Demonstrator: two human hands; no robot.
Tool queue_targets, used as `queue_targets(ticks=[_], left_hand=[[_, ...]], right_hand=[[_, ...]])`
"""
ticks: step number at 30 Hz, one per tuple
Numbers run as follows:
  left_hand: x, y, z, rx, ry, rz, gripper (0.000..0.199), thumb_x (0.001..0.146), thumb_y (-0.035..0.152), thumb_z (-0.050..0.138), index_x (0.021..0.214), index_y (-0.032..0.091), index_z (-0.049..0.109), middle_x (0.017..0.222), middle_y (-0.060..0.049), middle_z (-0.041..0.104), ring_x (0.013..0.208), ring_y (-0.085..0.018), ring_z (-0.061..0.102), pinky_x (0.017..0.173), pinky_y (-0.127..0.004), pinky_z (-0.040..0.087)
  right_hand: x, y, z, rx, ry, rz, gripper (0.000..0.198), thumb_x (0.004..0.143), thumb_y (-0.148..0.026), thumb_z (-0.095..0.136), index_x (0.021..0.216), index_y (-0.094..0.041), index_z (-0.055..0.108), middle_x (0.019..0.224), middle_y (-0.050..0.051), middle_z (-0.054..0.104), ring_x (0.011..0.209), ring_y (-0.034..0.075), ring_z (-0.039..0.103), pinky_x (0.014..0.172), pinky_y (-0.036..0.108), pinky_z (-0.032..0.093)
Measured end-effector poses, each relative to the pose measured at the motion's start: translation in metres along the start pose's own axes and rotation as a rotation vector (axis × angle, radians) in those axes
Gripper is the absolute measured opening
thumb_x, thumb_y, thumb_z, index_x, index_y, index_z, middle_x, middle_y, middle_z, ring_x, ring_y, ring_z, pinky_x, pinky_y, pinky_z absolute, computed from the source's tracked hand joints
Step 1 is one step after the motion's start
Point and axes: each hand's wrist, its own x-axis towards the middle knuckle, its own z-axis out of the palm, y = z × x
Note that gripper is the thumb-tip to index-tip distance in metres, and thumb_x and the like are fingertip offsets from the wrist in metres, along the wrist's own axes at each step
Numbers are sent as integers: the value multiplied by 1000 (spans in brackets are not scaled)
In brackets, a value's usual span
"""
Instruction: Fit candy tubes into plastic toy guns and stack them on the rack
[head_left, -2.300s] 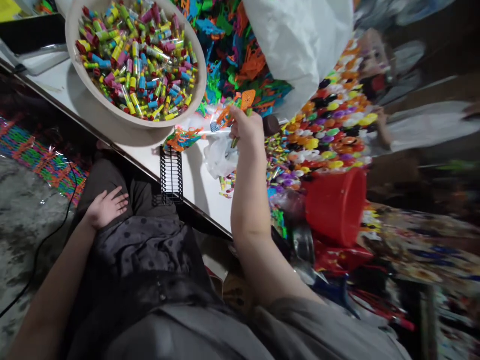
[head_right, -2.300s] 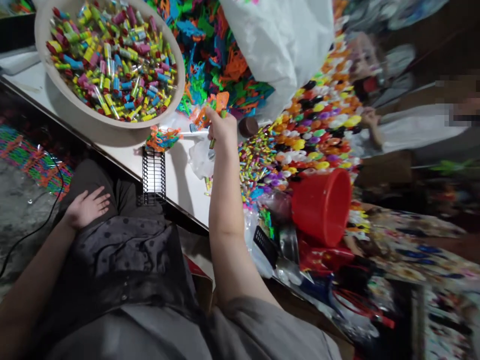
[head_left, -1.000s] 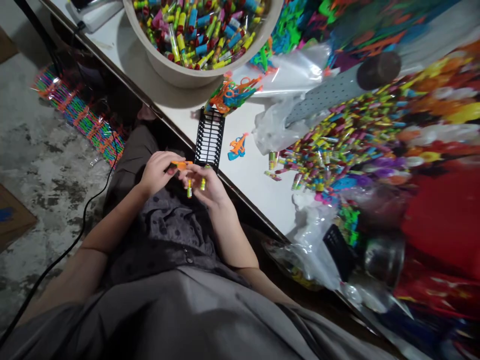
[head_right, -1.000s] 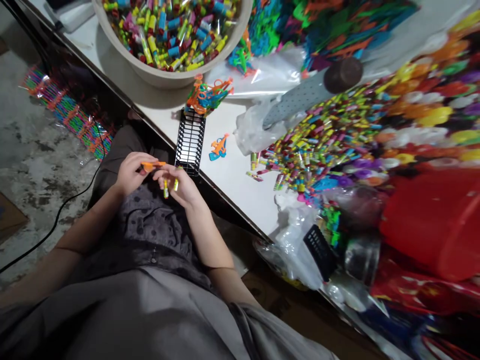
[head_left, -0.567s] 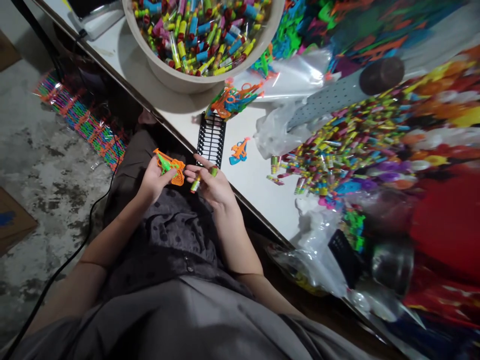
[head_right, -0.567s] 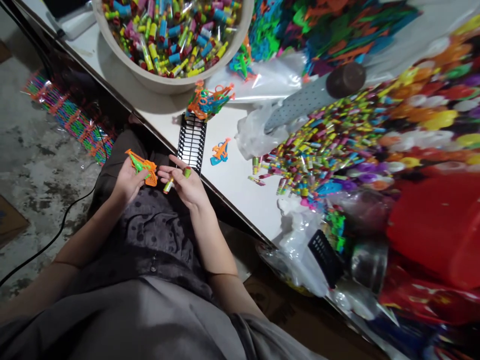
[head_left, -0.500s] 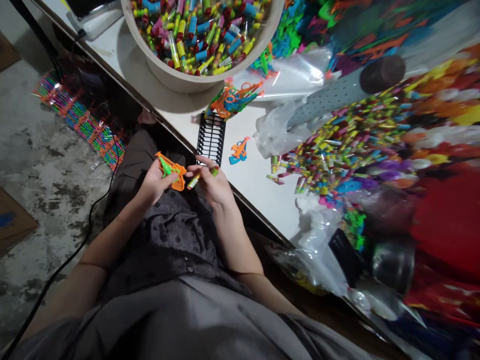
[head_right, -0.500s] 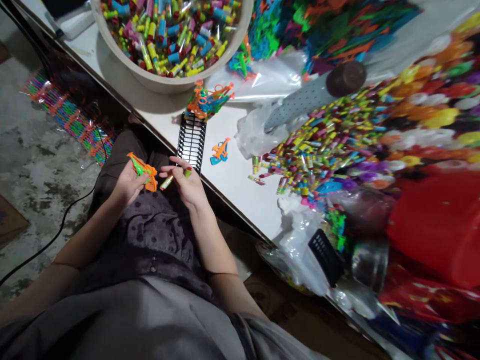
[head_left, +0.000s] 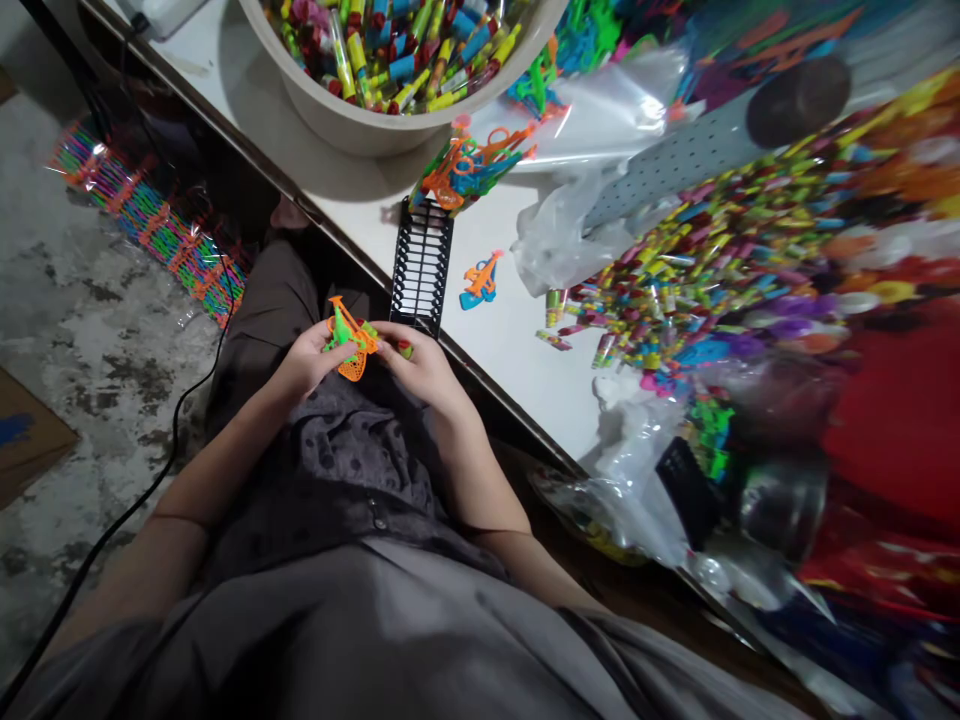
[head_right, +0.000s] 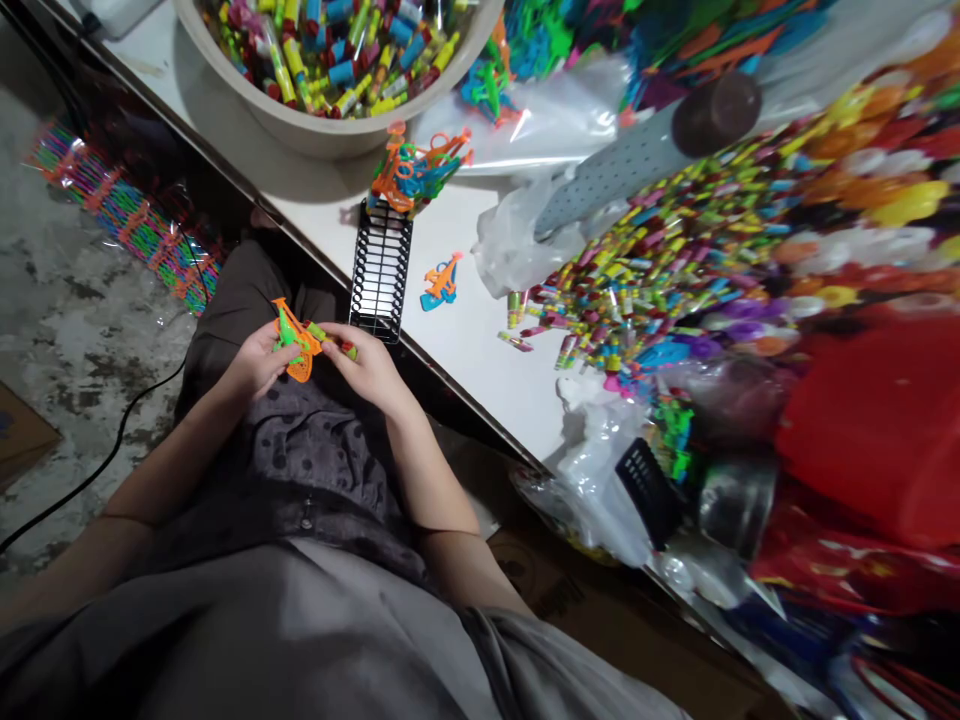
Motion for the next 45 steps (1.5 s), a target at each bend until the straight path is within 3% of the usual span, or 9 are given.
queue_targets(ticks=[5,16,23,29,31,35,37,40,45], left_hand=[[-1,4,3,-30,135,26,38,66,37,78,89,18,55,83,-1,66,82,-16,65,78,-30,51],[-1,3,2,-9,233,66,47,60,37,82,88,18,49,76,2,60,71,-13,62,67,-25,49],[1,-4,-4,-6,274,98,39,64,33,79,87,18,51,77,3,61,72,-10,62,73,-23,50],[8,1,-11,-43,268,98,36,67,29,77,89,19,51,78,3,60,75,-11,62,78,-25,50],[9,5,-11,-67,276,74,36,67,27,76,90,20,50,79,3,61,78,-12,63,82,-27,50],[9,7,-9,-116,278,18,34,68,26,73,94,20,52,83,0,64,88,-15,65,88,-30,50],[8,5,-8,-136,281,-15,32,70,26,71,95,20,52,83,0,65,86,-15,65,85,-30,51],[5,2,-7,-147,267,-84,27,70,25,69,91,18,53,80,0,65,70,-12,62,72,-28,52],[2,1,-2,-237,242,-137,23,72,22,67,89,18,52,80,1,64,72,-12,61,76,-32,53]], right_hand=[[-3,-6,-4,-62,118,-53,33,87,-50,54,105,-24,65,105,4,67,99,19,61,95,36,47],[-4,-7,7,-41,68,-39,44,85,-56,53,107,-21,69,109,5,69,102,19,63,95,34,49],[-1,1,13,-174,-17,-30,55,86,-61,48,107,-15,70,100,8,71,85,21,66,81,34,53],[8,-6,14,-176,-102,-54,49,88,-56,47,113,-18,66,98,6,70,87,19,64,83,33,52],[15,1,-2,-201,-14,-69,48,90,-55,44,118,-21,63,99,6,67,90,18,63,87,34,51],[32,42,-60,-466,563,-101,51,92,-55,37,126,-21,54,118,12,55,115,24,51,102,46,40],[39,69,-89,-605,728,24,54,88,-53,45,127,-16,50,124,16,49,120,29,45,105,53,33],[46,97,-111,-699,782,233,51,82,-47,53,120,-13,53,121,18,48,117,32,43,103,56,31],[50,99,-109,-699,763,255,28,82,-32,50,102,-14,55,109,13,53,110,26,45,102,50,31]])
